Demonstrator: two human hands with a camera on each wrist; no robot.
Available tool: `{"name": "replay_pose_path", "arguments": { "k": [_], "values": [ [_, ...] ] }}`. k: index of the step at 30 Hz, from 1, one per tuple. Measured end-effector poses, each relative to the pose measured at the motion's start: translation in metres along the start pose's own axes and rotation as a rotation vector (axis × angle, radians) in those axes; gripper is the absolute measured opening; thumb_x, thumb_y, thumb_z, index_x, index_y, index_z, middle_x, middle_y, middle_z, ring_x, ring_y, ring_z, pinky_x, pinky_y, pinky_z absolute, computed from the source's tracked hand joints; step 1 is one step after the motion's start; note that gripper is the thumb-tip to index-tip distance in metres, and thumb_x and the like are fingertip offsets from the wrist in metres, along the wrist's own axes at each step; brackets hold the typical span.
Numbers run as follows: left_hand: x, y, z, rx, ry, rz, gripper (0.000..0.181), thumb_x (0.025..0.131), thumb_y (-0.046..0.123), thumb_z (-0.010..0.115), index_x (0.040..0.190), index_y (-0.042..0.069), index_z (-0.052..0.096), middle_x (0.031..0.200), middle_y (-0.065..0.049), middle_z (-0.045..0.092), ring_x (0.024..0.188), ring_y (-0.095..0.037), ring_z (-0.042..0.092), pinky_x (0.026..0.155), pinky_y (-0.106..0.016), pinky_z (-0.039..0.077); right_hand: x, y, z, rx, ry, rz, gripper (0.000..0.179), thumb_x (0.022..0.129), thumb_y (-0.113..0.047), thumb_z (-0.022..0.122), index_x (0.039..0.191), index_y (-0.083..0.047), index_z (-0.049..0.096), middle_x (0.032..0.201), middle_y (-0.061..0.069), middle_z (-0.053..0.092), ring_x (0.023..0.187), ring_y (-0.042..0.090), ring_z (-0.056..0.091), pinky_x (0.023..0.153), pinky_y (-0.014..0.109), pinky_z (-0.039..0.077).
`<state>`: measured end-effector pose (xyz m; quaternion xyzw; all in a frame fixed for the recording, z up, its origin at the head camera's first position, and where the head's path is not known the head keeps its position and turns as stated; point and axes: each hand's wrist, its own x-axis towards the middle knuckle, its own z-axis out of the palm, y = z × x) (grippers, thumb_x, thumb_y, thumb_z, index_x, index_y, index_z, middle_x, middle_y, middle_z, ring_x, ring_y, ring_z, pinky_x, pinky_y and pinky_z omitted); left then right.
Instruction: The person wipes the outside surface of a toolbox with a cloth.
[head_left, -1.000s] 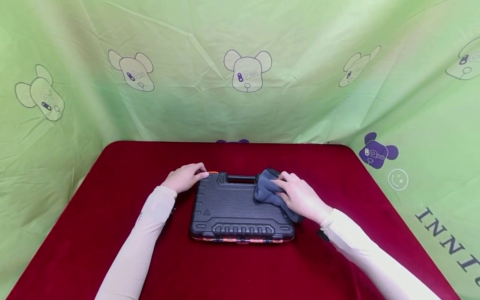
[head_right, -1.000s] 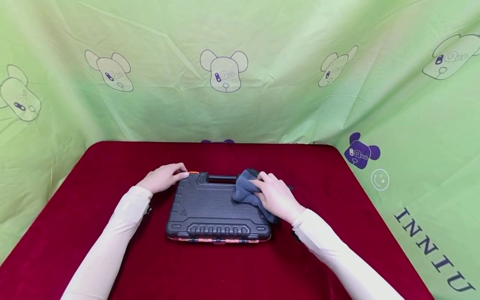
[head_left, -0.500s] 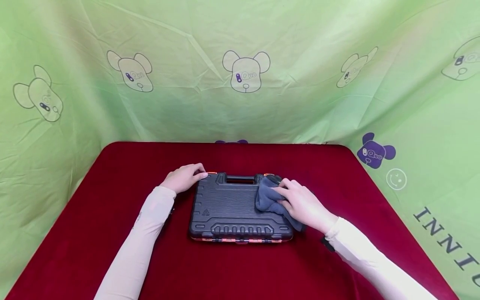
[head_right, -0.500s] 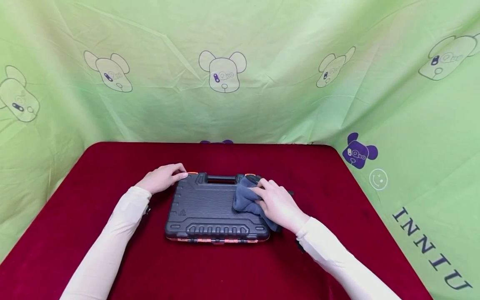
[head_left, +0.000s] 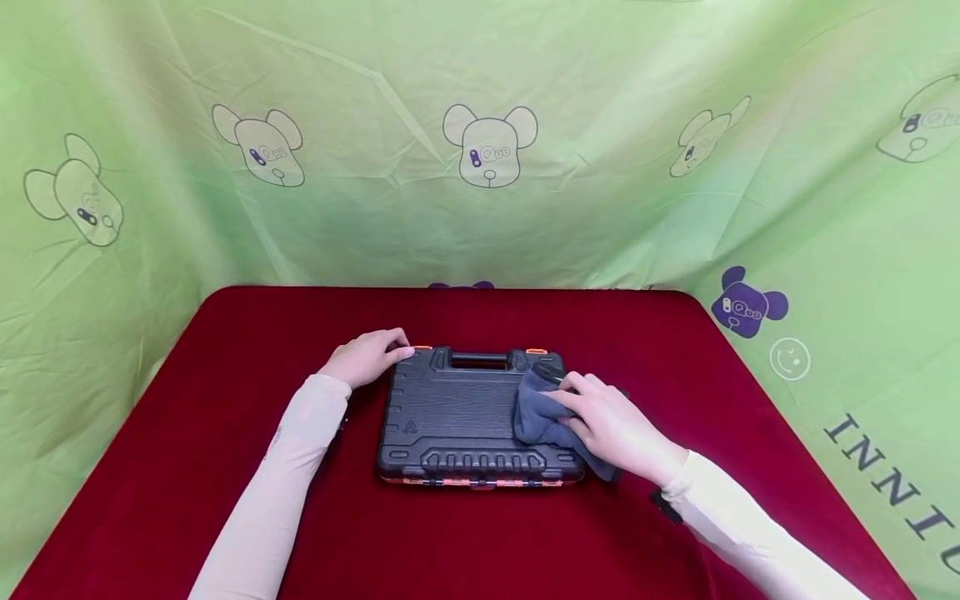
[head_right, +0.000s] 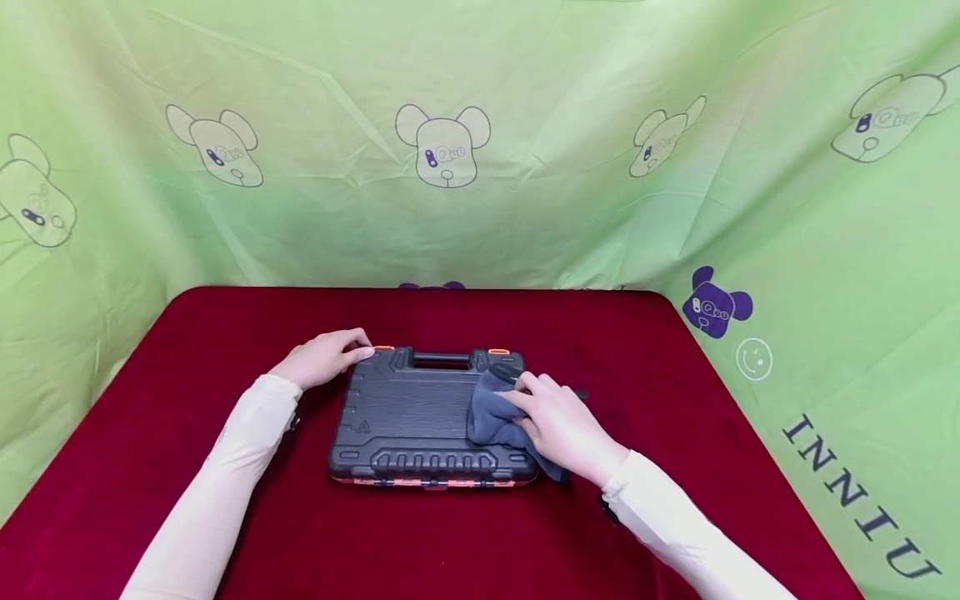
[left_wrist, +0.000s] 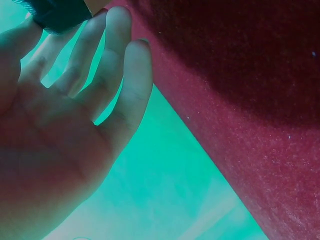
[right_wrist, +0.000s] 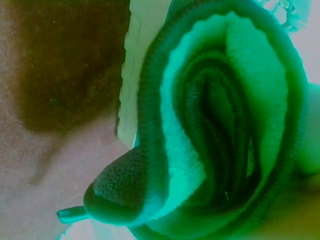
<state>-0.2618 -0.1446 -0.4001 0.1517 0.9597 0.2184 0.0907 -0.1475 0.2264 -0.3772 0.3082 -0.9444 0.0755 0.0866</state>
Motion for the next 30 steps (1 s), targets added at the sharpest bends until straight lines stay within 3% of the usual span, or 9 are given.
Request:
{"name": "replay_pose_path", "arguments": {
  "k": [30],
  "values": [
    [0.0,-0.002,0.002,-0.033,-0.005,0.009,0.025,0.104,0.039,0.055,0.119,0.021,0.064,0.124,-0.005,0.068,0.113,-0.024,0.062,0.094,-0.054,0.051,-0.024,-0.014,-0.009,-0.016,-0.015,-0.025,0.046,0.084,-0.003,0.076,0.125,-0.023,0.073,0.109,-0.004,0.064,0.097,0.015,0.056,0.073,0.03,0.048]
  ]
}}
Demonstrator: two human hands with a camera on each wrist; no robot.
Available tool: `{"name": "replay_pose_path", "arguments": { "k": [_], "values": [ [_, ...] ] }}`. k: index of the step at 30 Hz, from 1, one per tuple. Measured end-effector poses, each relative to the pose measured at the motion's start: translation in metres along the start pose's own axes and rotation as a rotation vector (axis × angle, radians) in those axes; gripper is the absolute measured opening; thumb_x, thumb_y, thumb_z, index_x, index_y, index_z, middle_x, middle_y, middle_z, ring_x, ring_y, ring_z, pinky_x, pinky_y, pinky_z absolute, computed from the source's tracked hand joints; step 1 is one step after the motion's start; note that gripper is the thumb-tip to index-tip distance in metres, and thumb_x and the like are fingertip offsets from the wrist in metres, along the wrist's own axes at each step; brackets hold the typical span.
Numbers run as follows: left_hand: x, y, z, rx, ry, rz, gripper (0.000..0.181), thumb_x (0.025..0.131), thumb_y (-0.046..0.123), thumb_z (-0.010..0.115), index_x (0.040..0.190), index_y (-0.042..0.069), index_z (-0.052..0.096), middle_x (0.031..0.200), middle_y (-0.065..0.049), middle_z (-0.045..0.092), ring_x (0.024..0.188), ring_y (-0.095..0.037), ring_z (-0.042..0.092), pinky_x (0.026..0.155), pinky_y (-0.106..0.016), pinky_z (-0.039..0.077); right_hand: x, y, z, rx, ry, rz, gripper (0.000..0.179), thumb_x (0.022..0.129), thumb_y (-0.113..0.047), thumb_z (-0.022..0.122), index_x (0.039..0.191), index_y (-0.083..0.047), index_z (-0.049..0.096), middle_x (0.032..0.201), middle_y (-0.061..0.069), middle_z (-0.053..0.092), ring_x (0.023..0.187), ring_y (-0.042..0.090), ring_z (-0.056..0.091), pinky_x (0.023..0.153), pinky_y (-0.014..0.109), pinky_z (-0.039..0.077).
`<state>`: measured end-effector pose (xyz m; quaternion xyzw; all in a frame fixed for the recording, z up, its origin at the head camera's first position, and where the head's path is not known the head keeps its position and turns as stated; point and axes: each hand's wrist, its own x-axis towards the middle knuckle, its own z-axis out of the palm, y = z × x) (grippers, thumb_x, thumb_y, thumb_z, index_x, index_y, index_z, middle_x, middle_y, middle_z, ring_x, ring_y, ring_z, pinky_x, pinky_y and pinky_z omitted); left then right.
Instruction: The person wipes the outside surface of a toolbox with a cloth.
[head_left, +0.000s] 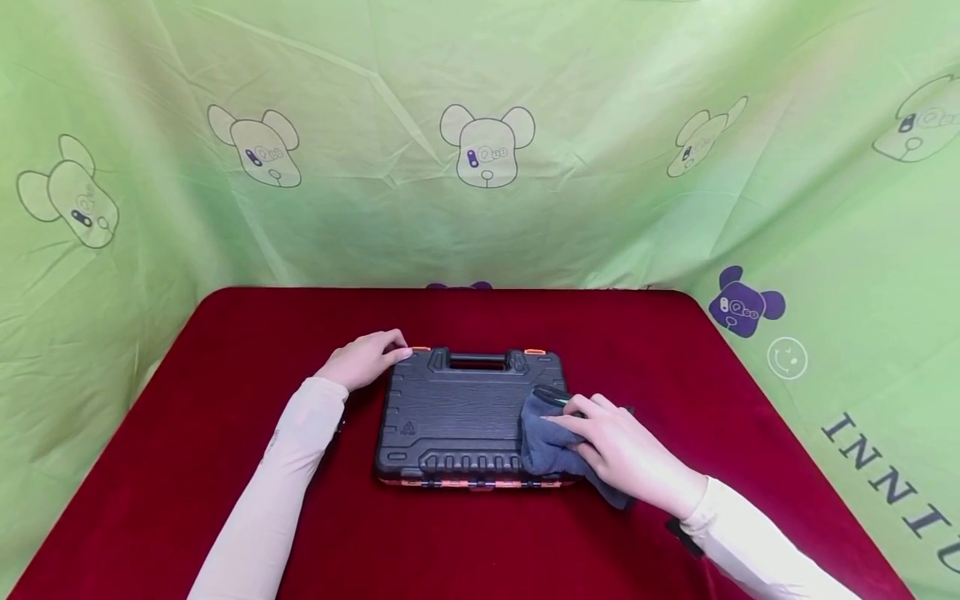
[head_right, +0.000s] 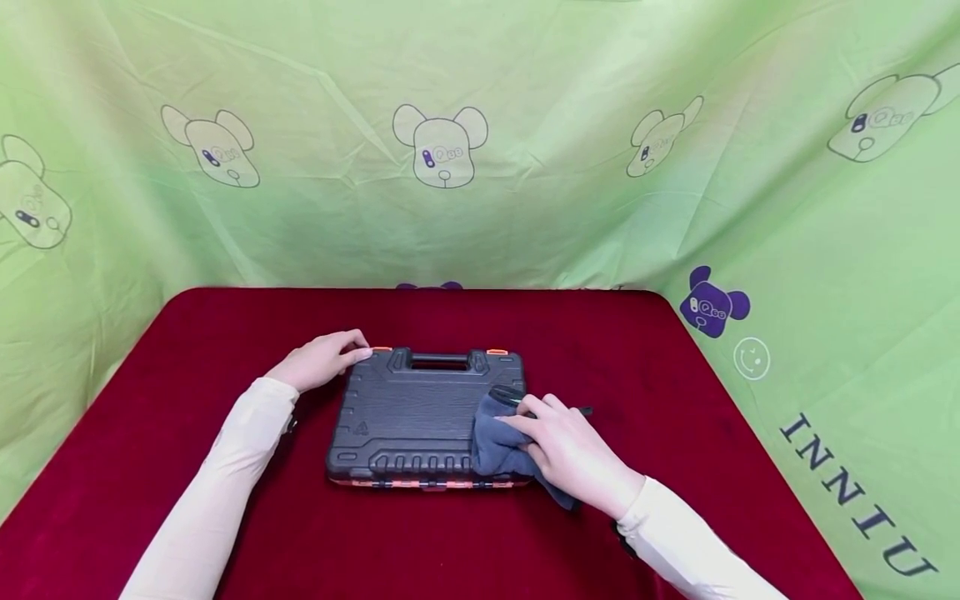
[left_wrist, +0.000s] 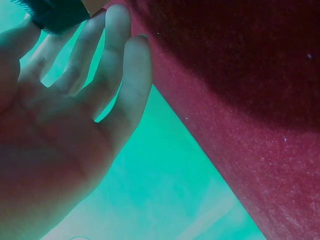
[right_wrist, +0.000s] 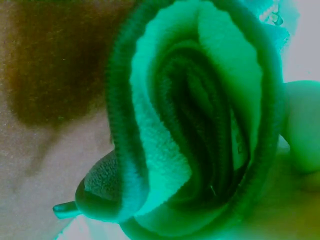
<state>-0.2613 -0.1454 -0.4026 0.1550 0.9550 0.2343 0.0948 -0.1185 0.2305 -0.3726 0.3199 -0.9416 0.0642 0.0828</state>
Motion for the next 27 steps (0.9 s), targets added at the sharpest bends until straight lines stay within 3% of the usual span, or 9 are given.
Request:
{"name": "replay_pose_path", "arguments": {
  "k": [27],
  "values": [
    [0.004,-0.003,-0.0019,0.005,-0.016,0.026,0.024,0.104,0.039,0.056,0.117,0.02,0.064,0.123,-0.005,0.068,0.112,-0.025,0.062,0.095,-0.052,0.051,0.0077,-0.0022,-0.0031,0.013,-0.068,0.021,0.049,0.086,-0.002,0.074,0.127,-0.027,0.072,0.108,-0.006,0.064,0.095,0.014,0.054,0.071,0.028,0.046]
  ]
}}
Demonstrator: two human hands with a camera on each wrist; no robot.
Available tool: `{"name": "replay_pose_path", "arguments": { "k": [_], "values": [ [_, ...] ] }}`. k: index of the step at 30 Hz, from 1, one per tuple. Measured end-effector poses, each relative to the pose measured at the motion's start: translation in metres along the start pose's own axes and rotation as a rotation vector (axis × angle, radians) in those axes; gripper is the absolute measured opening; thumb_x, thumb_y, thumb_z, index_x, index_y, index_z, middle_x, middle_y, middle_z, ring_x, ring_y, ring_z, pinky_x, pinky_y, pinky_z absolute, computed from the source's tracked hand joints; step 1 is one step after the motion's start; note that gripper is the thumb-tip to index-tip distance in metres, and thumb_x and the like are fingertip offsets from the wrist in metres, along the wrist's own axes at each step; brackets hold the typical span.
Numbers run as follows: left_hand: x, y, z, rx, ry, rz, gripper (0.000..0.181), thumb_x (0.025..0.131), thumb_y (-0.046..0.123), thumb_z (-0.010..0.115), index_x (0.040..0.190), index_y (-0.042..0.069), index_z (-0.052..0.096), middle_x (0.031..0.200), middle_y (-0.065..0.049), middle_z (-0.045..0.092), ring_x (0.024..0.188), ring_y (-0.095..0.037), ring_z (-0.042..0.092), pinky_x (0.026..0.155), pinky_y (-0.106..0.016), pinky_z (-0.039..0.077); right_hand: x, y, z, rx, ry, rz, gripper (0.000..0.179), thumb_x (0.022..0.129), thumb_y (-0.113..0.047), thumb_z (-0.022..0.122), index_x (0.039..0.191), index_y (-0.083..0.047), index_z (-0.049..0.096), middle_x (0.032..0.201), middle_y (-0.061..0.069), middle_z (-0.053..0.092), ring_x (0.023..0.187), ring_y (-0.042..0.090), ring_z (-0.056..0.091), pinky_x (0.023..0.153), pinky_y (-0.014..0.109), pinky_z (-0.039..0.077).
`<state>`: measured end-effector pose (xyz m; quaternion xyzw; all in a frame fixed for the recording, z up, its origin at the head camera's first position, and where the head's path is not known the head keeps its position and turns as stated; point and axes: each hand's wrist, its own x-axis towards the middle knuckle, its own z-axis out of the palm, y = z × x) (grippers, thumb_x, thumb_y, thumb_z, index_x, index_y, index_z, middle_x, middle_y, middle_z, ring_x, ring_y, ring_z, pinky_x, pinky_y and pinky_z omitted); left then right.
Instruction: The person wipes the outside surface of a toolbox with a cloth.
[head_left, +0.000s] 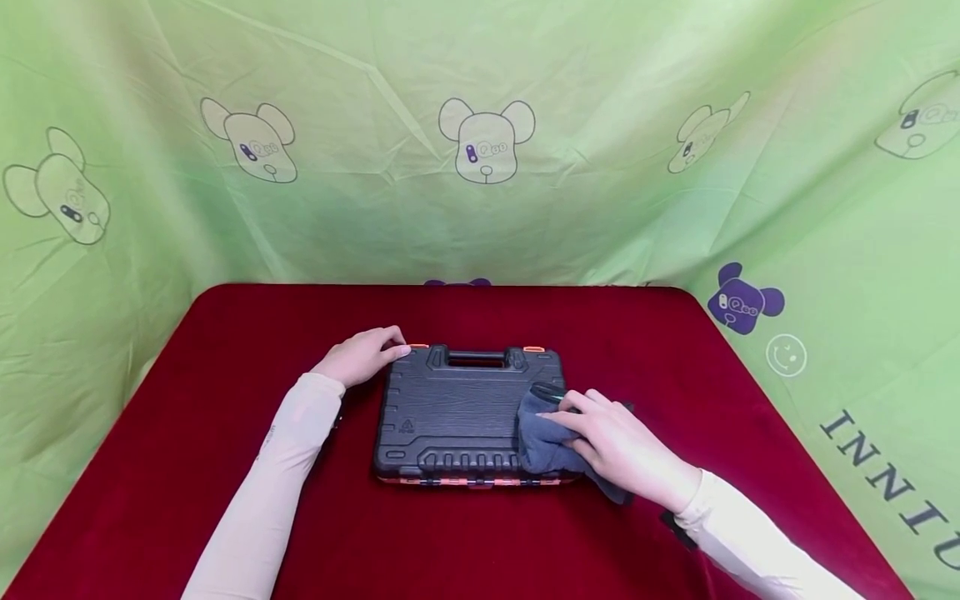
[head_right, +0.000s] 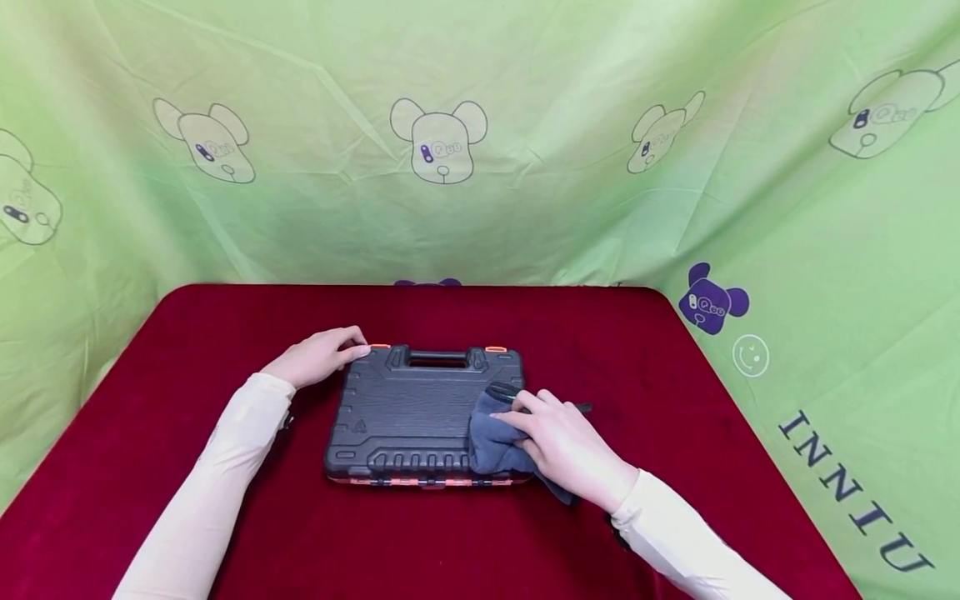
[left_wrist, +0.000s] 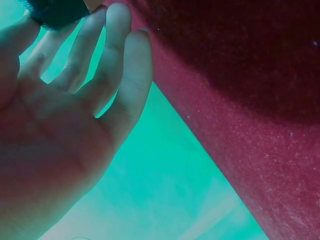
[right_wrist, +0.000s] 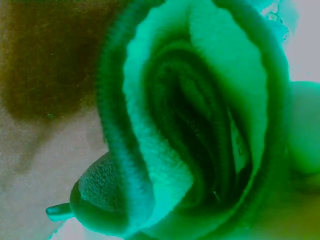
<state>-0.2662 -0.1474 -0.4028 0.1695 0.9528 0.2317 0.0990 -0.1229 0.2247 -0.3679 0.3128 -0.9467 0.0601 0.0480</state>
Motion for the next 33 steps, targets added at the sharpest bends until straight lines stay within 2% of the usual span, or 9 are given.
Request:
{"name": "replay_pose_path", "arguments": {
  "k": [20,33],
  "values": [
    [-0.001,0.001,-0.002,0.008,-0.004,-0.005,0.025,0.104,0.038,0.056,0.117,0.019,0.064,0.127,-0.007,0.068,0.115,-0.026,0.062,0.096,-0.053,0.051,0.014,-0.009,0.004,0.002,0.027,-0.051,0.047,0.086,-0.003,0.074,0.127,-0.028,0.073,0.103,-0.007,0.064,0.087,0.012,0.051,0.066,0.023,0.038],
    [0.0,0.001,0.001,0.003,-0.003,-0.007,0.021,0.104,0.038,0.057,0.113,0.021,0.064,0.122,-0.006,0.069,0.111,-0.024,0.062,0.095,-0.051,0.051,0.021,-0.017,0.007,-0.004,0.017,-0.051,0.047,0.086,-0.005,0.074,0.128,-0.026,0.072,0.105,-0.005,0.064,0.092,0.014,0.056,0.066,0.023,0.038]
  ]
}}
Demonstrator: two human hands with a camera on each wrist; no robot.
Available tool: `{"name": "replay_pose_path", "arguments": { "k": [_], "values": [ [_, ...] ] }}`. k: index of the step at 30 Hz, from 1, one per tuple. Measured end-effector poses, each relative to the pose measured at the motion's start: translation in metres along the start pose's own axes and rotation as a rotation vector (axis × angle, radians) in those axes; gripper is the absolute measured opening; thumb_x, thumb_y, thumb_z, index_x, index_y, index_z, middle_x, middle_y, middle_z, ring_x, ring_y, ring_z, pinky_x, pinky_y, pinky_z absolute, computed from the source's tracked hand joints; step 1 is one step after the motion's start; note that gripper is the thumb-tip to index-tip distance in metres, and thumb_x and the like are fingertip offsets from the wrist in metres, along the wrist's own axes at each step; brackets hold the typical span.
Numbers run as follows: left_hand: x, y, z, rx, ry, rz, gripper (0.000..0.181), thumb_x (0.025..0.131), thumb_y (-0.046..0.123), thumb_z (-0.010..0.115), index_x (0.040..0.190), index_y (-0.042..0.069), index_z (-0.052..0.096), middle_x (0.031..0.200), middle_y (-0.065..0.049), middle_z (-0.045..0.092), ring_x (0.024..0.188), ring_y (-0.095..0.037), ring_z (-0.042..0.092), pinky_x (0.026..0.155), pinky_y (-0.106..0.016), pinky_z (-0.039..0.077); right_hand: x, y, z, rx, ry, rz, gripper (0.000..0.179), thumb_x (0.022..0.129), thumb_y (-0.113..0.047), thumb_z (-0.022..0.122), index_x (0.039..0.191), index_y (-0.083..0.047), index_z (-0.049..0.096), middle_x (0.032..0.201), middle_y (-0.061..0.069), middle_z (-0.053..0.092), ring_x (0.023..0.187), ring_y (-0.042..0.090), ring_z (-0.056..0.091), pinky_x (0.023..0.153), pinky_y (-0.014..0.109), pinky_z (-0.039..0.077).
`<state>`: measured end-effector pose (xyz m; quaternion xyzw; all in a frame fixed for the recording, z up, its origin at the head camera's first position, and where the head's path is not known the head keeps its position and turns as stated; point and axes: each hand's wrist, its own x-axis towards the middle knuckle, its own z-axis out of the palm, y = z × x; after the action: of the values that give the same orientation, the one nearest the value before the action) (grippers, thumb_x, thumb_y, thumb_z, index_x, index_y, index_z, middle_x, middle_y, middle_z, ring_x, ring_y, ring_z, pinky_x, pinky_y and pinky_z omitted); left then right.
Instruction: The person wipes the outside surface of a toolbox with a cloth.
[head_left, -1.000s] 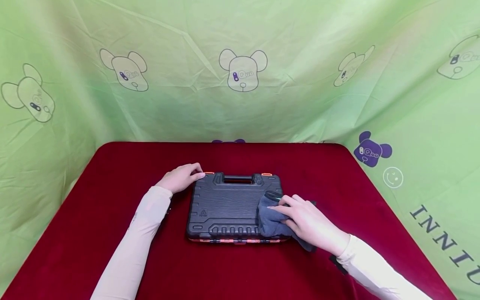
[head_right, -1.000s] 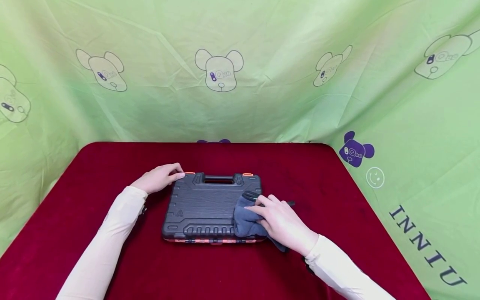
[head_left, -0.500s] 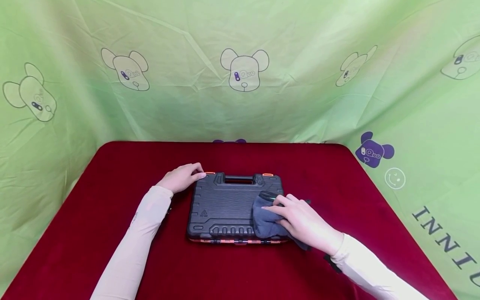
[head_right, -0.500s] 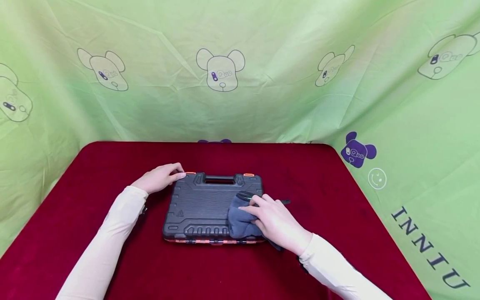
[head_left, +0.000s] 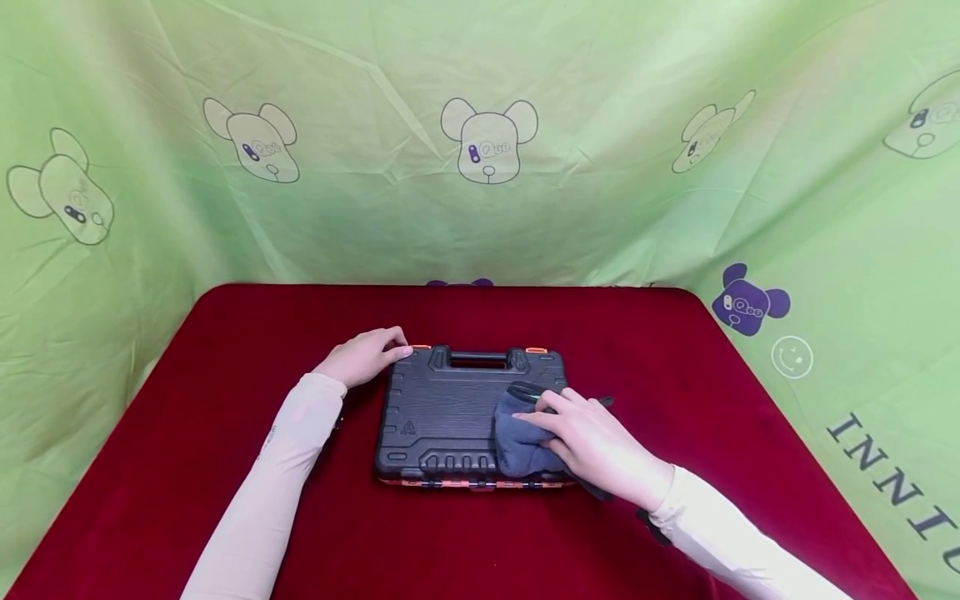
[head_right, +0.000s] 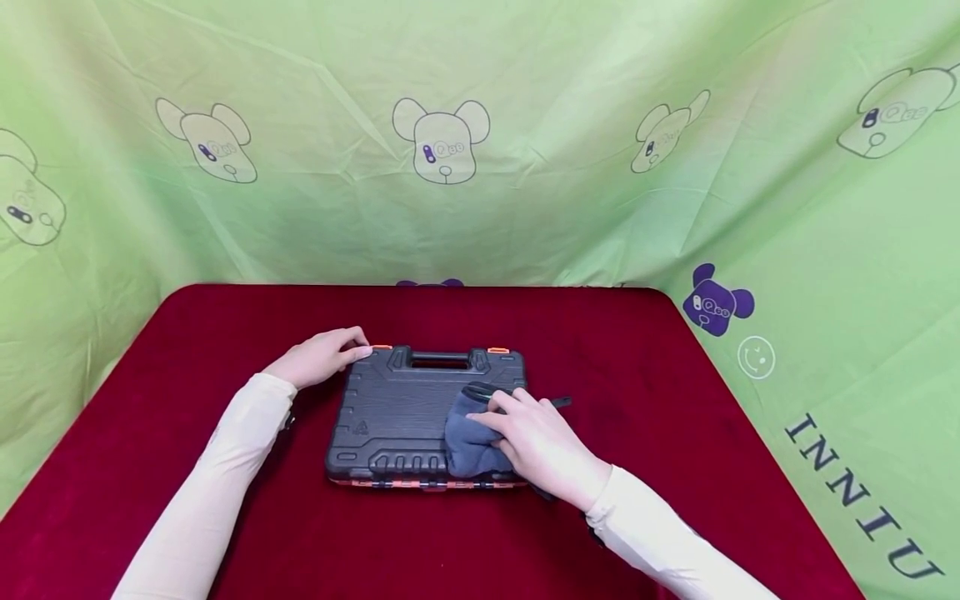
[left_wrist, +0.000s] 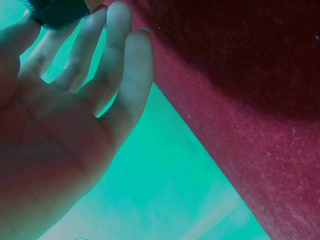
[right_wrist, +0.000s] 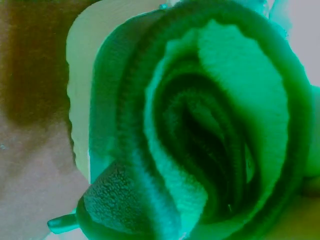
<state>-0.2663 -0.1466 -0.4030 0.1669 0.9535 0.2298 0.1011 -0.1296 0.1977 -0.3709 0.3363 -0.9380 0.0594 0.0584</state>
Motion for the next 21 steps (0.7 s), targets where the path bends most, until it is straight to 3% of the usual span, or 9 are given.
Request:
{"name": "replay_pose_path", "arguments": {
  "k": [13,21],
  "values": [
    [0.001,-0.001,0.001,-0.004,0.008,0.012,0.021,0.104,0.038,0.057,0.113,0.021,0.064,0.119,-0.005,0.069,0.107,-0.023,0.061,0.093,-0.047,0.051,0.007,-0.005,0.002,-0.005,0.024,-0.002,0.043,0.086,-0.006,0.074,0.125,-0.024,0.073,0.103,-0.003,0.064,0.086,0.014,0.052,0.064,0.023,0.041],
    [-0.001,0.001,0.0,-0.015,-0.002,-0.02,0.025,0.104,0.039,0.057,0.117,0.021,0.066,0.102,-0.002,0.067,0.084,-0.015,0.062,0.083,-0.041,0.049,0.012,-0.005,0.003,0.003,0.031,0.034,0.045,0.085,-0.004,0.074,0.125,-0.024,0.074,0.102,-0.002,0.064,0.083,0.013,0.051,0.064,0.023,0.042]
  ]
}}
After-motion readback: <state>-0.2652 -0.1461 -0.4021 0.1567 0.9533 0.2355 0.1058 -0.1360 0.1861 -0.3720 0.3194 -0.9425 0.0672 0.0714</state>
